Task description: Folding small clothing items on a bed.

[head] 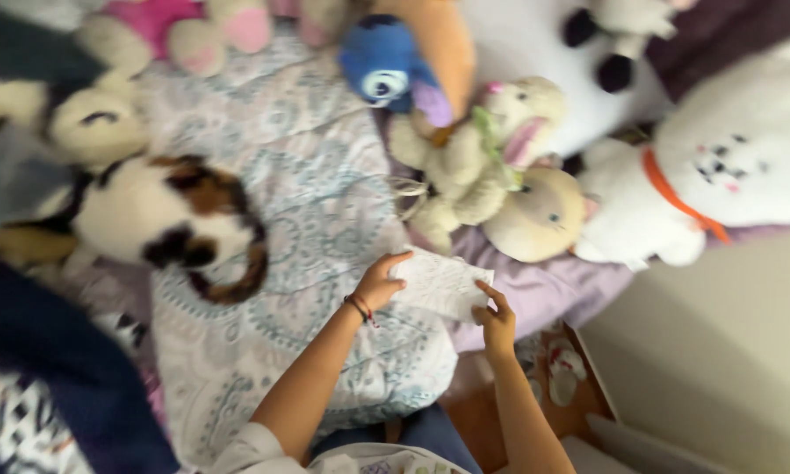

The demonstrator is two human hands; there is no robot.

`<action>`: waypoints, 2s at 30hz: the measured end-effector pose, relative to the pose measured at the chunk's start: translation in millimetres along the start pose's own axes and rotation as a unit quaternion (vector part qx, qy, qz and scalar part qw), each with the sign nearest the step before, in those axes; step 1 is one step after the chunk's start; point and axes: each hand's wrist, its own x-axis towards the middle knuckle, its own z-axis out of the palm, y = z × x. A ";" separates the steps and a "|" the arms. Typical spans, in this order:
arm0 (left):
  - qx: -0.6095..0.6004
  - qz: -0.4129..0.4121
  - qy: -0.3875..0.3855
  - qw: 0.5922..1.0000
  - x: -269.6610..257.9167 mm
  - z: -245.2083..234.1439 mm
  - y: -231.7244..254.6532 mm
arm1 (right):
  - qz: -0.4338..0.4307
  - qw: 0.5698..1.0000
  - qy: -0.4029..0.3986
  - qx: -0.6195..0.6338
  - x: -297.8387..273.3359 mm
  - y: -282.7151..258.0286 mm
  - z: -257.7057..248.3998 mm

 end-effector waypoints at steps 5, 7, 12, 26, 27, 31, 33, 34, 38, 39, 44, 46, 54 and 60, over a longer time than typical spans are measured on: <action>0.058 0.044 -0.088 0.993 65.9 65.1 -4.9 | 0.013 0.994 0.091 0.059 -14.7 5.5 -43.5; 0.081 0.063 -0.108 0.989 89.0 86.5 -8.0 | 0.008 0.991 0.114 0.073 -17.9 10.6 -49.7; 0.179 0.141 -0.092 0.969 132.8 121.2 -22.1 | -0.002 0.985 0.139 0.106 -14.0 36.5 -51.6; 0.477 0.228 0.004 0.849 95.8 125.0 27.2 | -0.050 0.962 0.146 -0.226 -15.6 19.6 -40.6; 0.486 0.257 0.001 0.835 90.5 125.0 24.9 | -0.121 0.919 0.169 -0.336 -18.4 8.6 -36.6; 0.411 0.296 -0.067 0.860 80.8 139.1 5.9 | -0.234 0.842 0.104 -0.475 5.7 2.4 -18.9; 0.432 0.299 -0.100 0.845 80.2 142.3 7.9 | -0.261 0.792 0.028 -0.551 24.4 16.9 -14.8; 0.432 0.299 -0.100 0.845 83.1 142.2 4.7 | -0.261 0.792 0.028 -0.551 28.5 17.4 -15.5; 0.510 0.206 -0.161 0.819 88.6 141.0 16.6 | -0.203 0.782 0.019 -0.589 36.6 15.9 -19.4; 0.522 0.155 -0.200 0.815 88.4 140.3 25.8 | -0.183 0.776 0.019 -0.603 36.7 14.4 -20.7; 0.480 0.092 -0.215 0.845 106.1 143.4 -3.0 | -0.174 0.750 0.017 -0.638 40.4 24.1 -26.3; 0.446 0.054 -0.209 0.869 111.8 142.3 -10.8 | -0.178 0.744 0.019 -0.644 40.5 25.9 -26.9; 0.467 0.019 -0.250 0.848 116.1 143.5 3.7 | -0.172 0.758 0.027 -0.628 38.5 24.6 -24.5; 0.440 0.112 -0.169 0.875 126.3 149.1 -48.6 | -0.151 0.852 0.098 -0.491 33.4 10.7 -31.5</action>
